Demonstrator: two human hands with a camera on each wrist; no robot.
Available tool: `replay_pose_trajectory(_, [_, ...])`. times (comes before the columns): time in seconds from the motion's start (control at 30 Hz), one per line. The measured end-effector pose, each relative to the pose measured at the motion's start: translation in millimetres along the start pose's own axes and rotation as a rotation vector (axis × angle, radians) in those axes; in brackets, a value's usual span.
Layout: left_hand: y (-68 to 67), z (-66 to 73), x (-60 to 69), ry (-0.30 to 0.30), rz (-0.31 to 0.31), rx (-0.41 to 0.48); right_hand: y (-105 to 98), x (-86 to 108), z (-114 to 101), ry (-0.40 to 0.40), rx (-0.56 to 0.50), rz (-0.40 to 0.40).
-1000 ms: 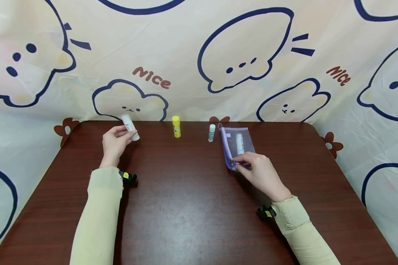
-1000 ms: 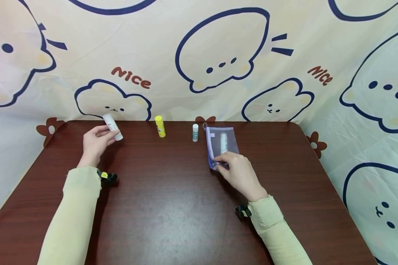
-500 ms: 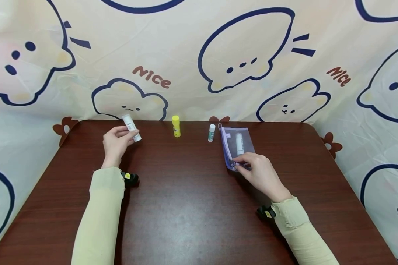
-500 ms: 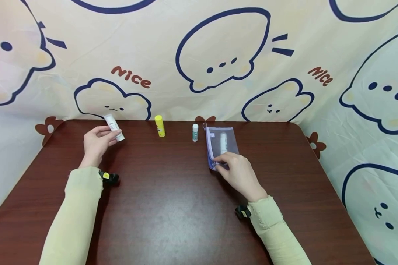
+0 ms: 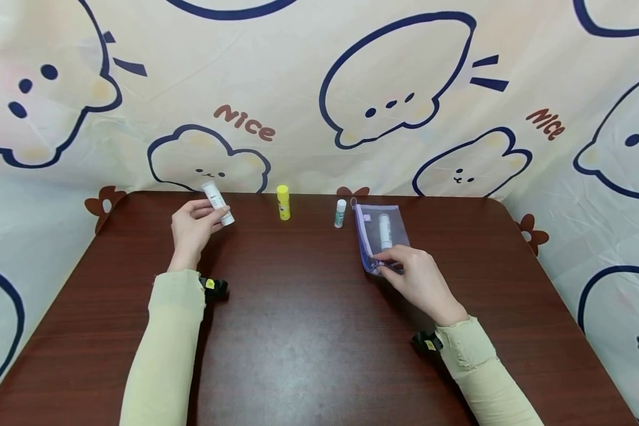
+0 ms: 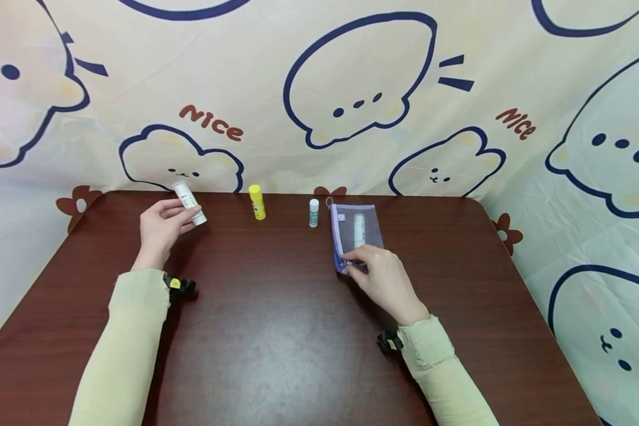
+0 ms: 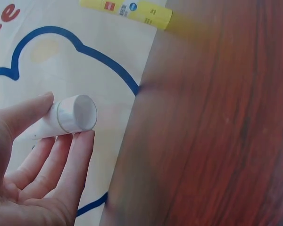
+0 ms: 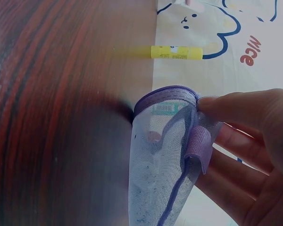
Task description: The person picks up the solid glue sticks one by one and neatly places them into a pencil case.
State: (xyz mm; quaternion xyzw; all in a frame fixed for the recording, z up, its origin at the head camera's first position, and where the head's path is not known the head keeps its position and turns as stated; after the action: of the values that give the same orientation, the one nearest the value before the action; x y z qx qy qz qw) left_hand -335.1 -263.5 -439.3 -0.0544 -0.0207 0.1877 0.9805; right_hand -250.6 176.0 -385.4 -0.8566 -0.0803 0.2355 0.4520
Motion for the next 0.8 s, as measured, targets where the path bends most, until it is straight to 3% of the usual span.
replay_pose_trajectory(0.3, [12.1, 13.5, 7.7, 0.068, -0.026, -0.022, 0, 0.8, 0, -0.003, -0.003, 0.004])
replay_pose_trajectory(0.8, [25.1, 23.8, 13.9, 0.115, -0.057, -0.022, 1, 1.1, 0, -0.013, 0.007, 0.004])
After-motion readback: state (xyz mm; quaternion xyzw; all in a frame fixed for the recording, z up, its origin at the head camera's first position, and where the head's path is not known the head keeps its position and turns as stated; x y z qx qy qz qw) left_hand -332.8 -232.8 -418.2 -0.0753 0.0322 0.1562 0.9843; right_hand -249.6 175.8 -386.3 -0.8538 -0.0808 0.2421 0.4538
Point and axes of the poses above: each hand's wrist, its own x-axis away from the middle knuckle, its own y-axis out of the palm, z = x × y, the point moved 9 cm from there along -x, towards the middle knuckle, and after that the axes turned 4 degrees about y, right-handed, at the moved point
